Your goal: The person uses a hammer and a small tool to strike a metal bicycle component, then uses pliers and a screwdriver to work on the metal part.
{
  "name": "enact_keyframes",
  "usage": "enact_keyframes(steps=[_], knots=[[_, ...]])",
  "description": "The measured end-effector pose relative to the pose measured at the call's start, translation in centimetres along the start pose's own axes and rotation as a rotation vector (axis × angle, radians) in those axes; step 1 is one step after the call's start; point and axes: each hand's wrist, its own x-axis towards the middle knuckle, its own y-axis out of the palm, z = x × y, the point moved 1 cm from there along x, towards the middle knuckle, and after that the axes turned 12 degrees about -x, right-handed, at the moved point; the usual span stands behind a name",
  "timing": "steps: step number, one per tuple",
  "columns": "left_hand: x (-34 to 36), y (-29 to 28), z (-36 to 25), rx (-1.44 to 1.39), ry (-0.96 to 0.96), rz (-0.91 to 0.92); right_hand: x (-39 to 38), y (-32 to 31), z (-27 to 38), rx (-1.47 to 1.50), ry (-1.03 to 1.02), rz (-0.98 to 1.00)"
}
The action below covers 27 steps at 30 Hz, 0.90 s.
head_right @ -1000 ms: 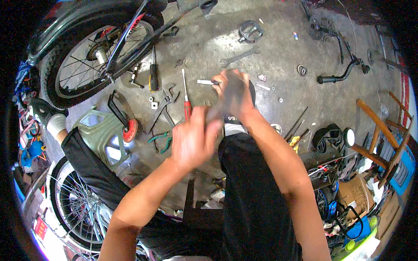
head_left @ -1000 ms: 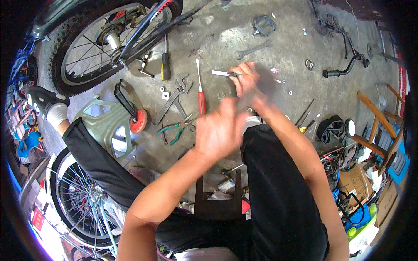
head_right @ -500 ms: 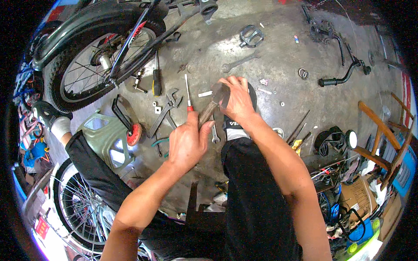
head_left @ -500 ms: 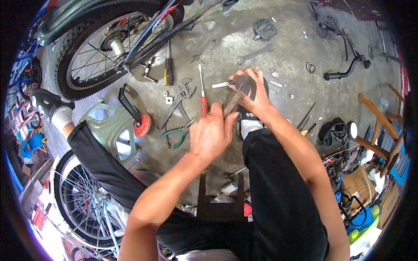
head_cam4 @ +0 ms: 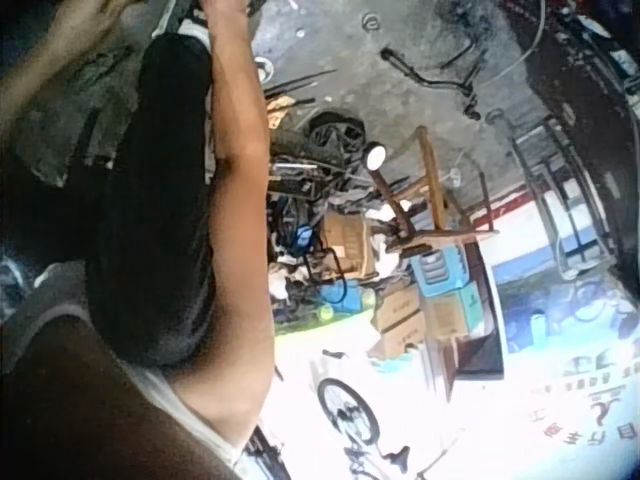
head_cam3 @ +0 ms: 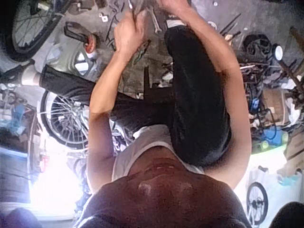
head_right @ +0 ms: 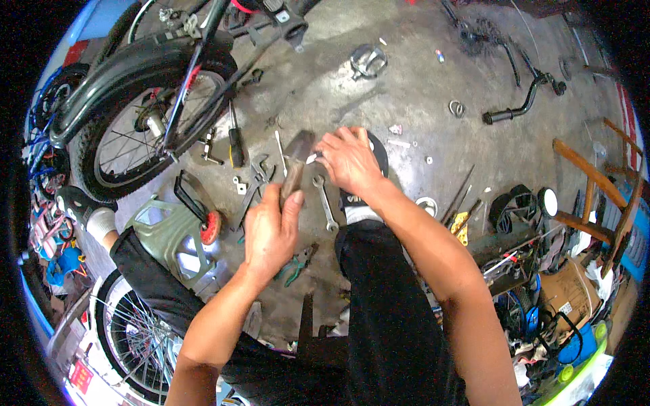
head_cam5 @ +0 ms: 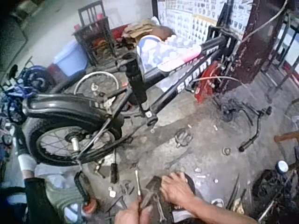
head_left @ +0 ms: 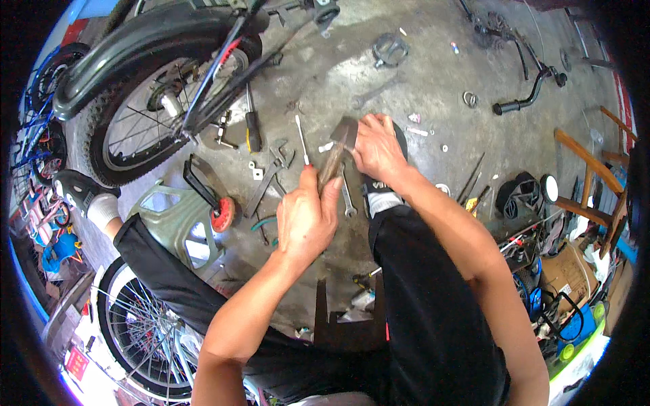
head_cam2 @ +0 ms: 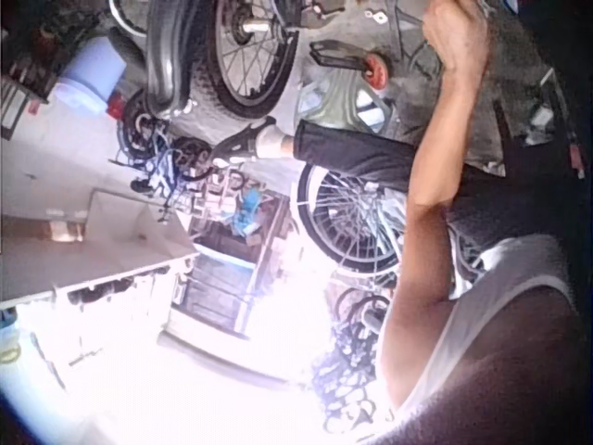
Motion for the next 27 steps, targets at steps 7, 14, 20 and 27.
enact_keyframes(steps=[7,14,20,27], knots=[[-0.9,-3.3,-4.5,-0.139,0.417,-0.01,0.2,0.6,1.0,0.105,0.034,-0.015],[-1.2,-1.2,2.4,-0.041,-0.03,-0.082,0.0,0.4,0.0,-0.011,-0.02,0.011],[-7.4,-1.0,7.7,-0.188,-0.377,-0.115,0.2,0.0,-0.1,0.059,0.012,0.017],[-14.3,2.0,13.6,-0.282,-0.727,0.185,2.4,0.6,-0.5,0.134,0.105,-0.032]])
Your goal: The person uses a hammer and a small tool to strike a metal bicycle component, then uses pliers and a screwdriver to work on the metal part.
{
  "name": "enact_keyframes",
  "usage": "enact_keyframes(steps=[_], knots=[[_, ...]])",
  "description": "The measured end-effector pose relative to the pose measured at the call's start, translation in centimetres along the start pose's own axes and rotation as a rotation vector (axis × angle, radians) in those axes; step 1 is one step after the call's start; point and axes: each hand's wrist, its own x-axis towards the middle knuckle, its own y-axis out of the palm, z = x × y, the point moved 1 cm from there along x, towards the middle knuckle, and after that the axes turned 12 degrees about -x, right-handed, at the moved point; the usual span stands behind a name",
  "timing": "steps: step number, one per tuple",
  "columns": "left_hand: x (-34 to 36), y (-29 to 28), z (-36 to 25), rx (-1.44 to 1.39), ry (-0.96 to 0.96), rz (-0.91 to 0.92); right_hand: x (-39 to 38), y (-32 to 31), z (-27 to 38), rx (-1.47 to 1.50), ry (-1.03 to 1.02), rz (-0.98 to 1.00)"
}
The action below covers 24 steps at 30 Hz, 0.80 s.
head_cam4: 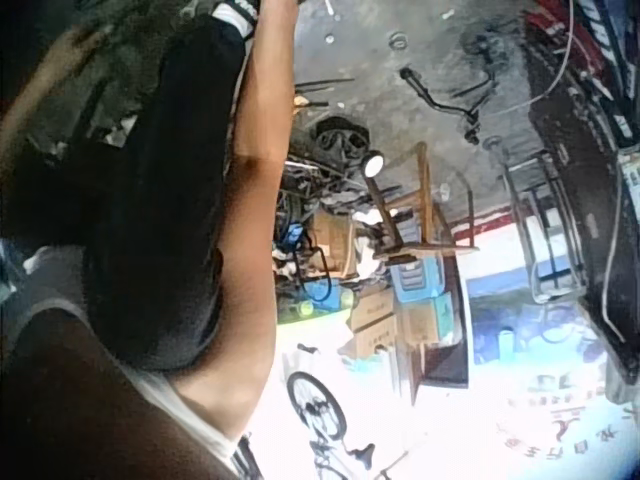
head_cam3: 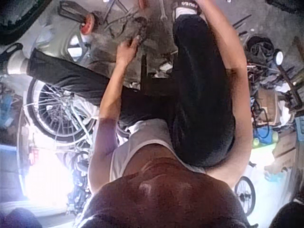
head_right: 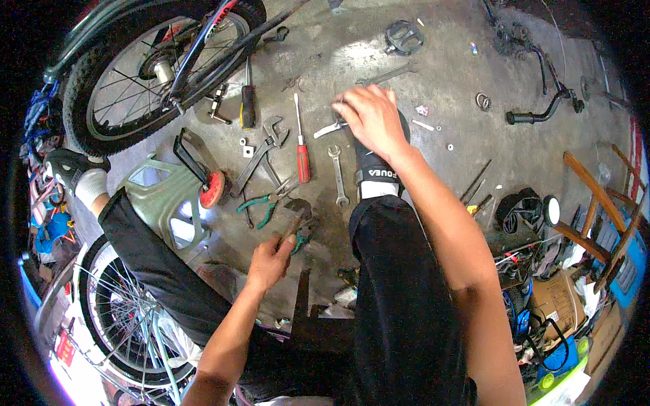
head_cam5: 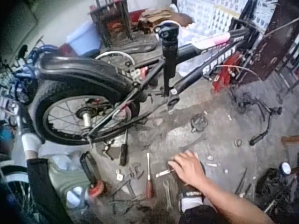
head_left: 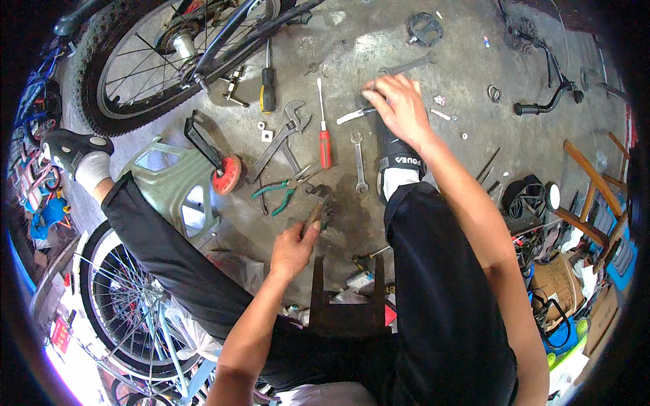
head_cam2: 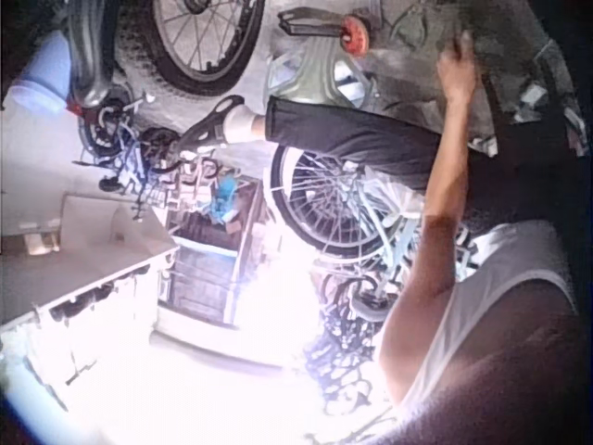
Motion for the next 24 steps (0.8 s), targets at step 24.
enact_keyframes(steps=[24], knots=[[3.8,-0.6,4.0,0.294,-0.028,0.047,6.7,3.3,-1.3,-0.137,0.398,0.391]])
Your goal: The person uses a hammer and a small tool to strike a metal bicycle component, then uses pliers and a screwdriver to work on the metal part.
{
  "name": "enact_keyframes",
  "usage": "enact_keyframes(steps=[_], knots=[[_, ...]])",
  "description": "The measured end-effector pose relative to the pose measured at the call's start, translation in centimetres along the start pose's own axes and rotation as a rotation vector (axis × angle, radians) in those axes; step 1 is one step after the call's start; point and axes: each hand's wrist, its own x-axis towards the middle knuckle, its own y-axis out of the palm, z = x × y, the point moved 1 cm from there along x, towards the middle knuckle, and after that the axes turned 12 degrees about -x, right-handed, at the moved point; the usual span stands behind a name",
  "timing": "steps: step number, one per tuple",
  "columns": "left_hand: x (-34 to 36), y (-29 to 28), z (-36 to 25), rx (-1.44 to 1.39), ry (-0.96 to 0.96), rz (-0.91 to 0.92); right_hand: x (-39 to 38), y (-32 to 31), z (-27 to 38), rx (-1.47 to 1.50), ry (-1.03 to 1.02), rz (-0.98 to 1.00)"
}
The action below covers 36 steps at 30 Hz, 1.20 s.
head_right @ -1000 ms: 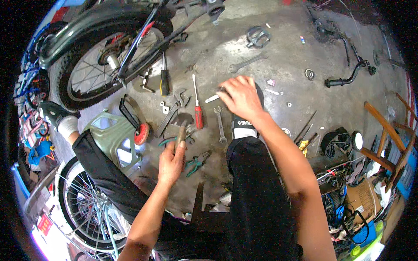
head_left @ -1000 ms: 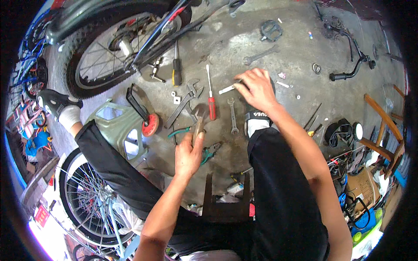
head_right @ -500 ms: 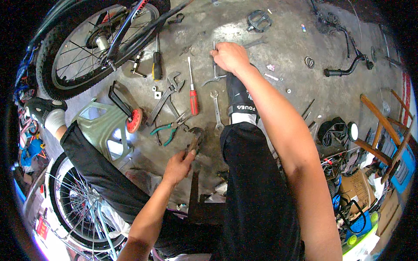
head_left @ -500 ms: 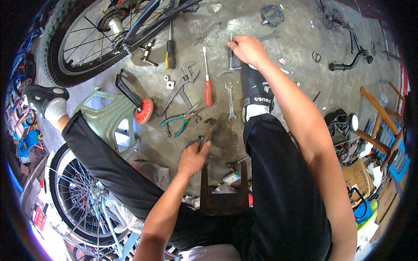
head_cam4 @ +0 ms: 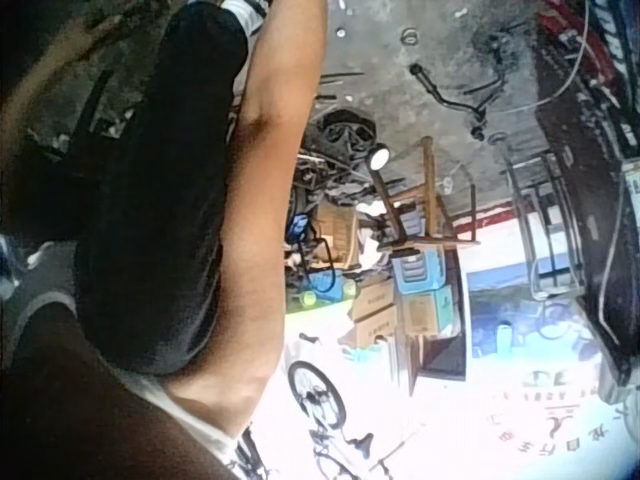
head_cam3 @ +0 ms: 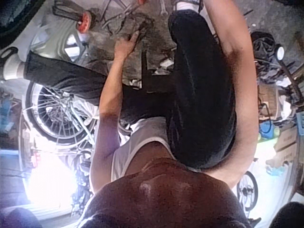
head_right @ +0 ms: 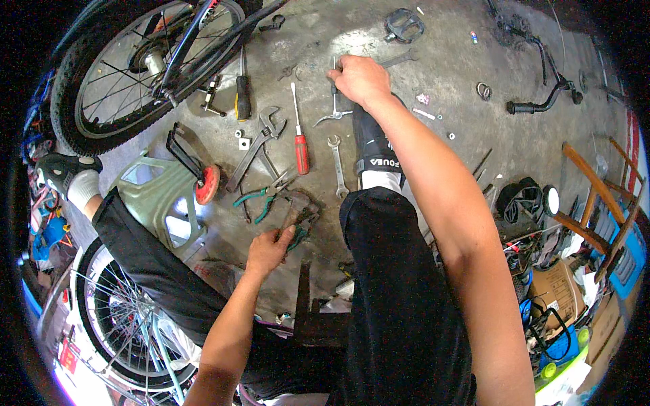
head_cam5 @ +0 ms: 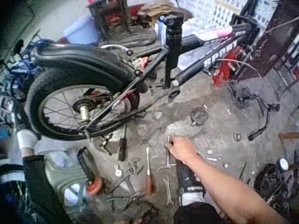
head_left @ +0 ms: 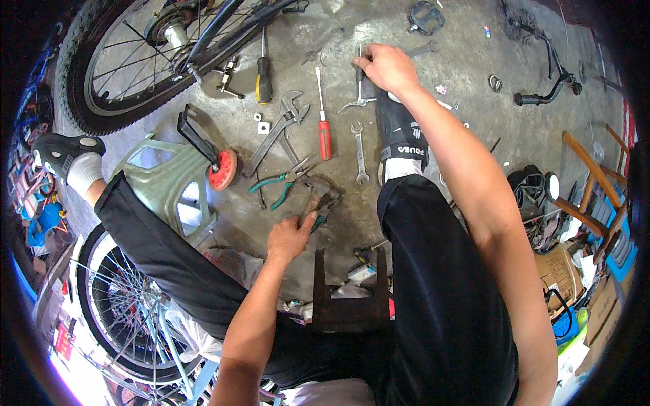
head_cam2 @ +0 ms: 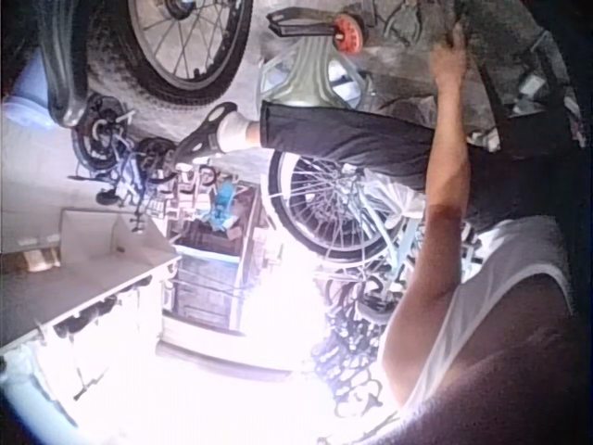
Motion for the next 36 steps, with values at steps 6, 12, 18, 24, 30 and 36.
enact_keyframes(steps=[6,12,18,24,30,36], knots=[[-0.9,0.5,-0.7,0.32,0.068,-0.228,-0.5,0.4,-0.4,-0.012,-0.017,-0.088],[-1.0,0.4,-0.5,0.38,0.062,-0.232,-1.3,-0.3,0.2,-0.061,-0.031,-0.118],[-0.4,0.7,0.0,0.413,0.117,-0.231,-0.4,0.9,-0.2,0.047,0.017,-0.132],[0.3,1.0,1.5,0.397,0.162,-0.231,-1.2,0.1,0.2,0.186,-0.026,-0.13],[0.8,0.5,1.7,0.482,0.047,-0.144,-6.2,0.5,-0.4,0.387,-0.031,-0.262],[1.5,-3.7,-0.5,0.356,0.293,-0.588,-9.8,-0.2,0.1,0.548,0.018,-0.384]])
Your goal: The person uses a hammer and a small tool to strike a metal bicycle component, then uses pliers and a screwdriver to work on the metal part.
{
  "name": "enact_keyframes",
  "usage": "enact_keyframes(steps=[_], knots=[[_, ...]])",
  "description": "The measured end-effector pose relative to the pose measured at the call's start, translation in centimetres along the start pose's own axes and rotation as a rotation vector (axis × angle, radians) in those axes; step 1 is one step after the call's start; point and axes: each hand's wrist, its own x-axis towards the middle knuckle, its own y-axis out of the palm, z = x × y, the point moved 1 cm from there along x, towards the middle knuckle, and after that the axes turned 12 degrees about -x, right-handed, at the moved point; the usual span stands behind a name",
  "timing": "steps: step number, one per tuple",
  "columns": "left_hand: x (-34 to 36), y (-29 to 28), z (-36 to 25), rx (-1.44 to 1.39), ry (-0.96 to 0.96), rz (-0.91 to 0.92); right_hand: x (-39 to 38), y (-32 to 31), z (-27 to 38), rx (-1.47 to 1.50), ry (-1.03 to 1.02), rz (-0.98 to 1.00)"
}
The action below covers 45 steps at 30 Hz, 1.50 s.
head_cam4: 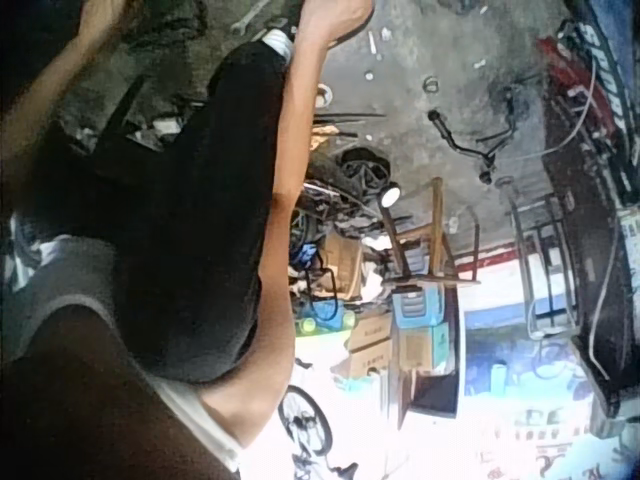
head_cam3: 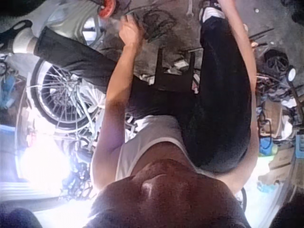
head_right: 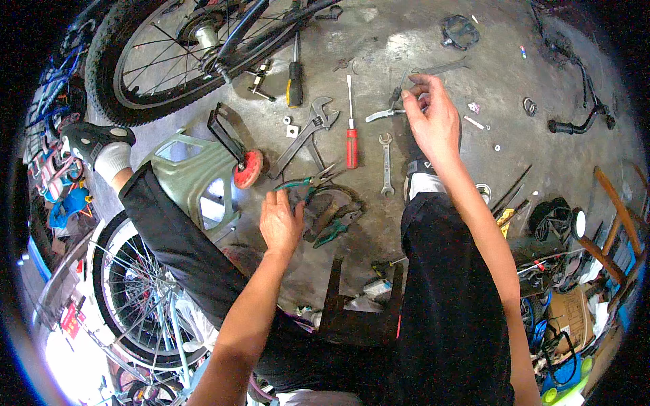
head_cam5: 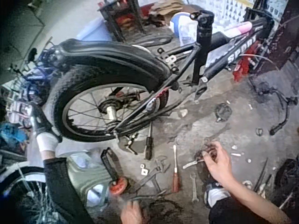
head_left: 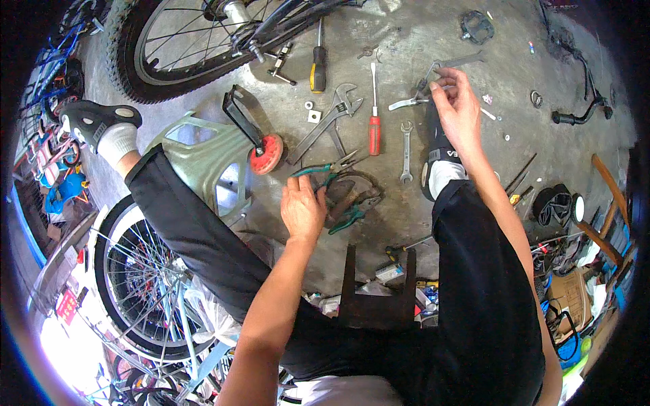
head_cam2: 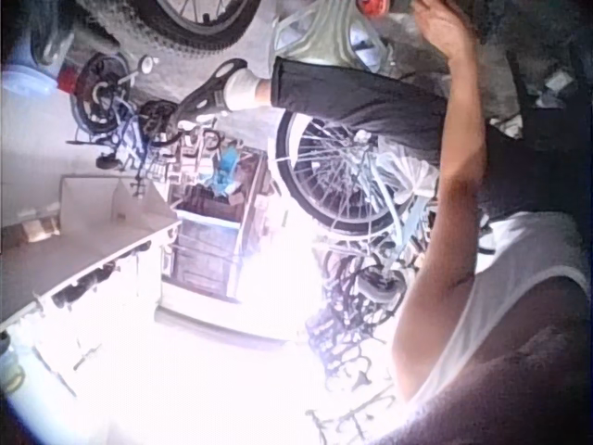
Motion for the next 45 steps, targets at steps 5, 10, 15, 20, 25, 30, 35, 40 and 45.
enact_keyframes(steps=[5,10,15,20,25,30,35,40,45], knots=[[1.8,0.6,1.1,0.316,0.191,0.06,-0.1,-0.7,0.3,0.093,0.009,0.0],[3.8,-0.7,0.8,0.412,0.235,0.289,0.2,-1.0,-0.6,0.182,0.078,0.005],[4.1,-2.9,0.3,0.132,0.061,0.475,-0.1,-2.1,-2.2,0.325,0.121,-0.044],[3.4,-5.4,-0.7,-0.672,-0.356,0.853,-0.7,-5.4,-2.8,0.35,0.248,-0.059],[0.6,-6.4,-8.6,-1.61,-0.605,0.913,-1.9,-6.9,-1.8,0.451,0.222,0.004],[3.4,-3.9,-15.0,-1.68,-0.348,0.907,-2.5,-6.7,-0.9,0.446,0.19,0.094],[5.8,-3.3,-16.0,-1.855,-0.31,1.159,-2.4,-7.5,-1.7,0.464,0.242,0.115],[7.7,-1.9,-16.6,-1.931,-0.447,1.243,-2.3,-8.1,-2.5,0.465,0.236,0.101],[9.2,-0.4,-16.6,-1.929,-0.454,1.224,-2.6,-7.7,-3.0,0.47,0.207,0.062]])
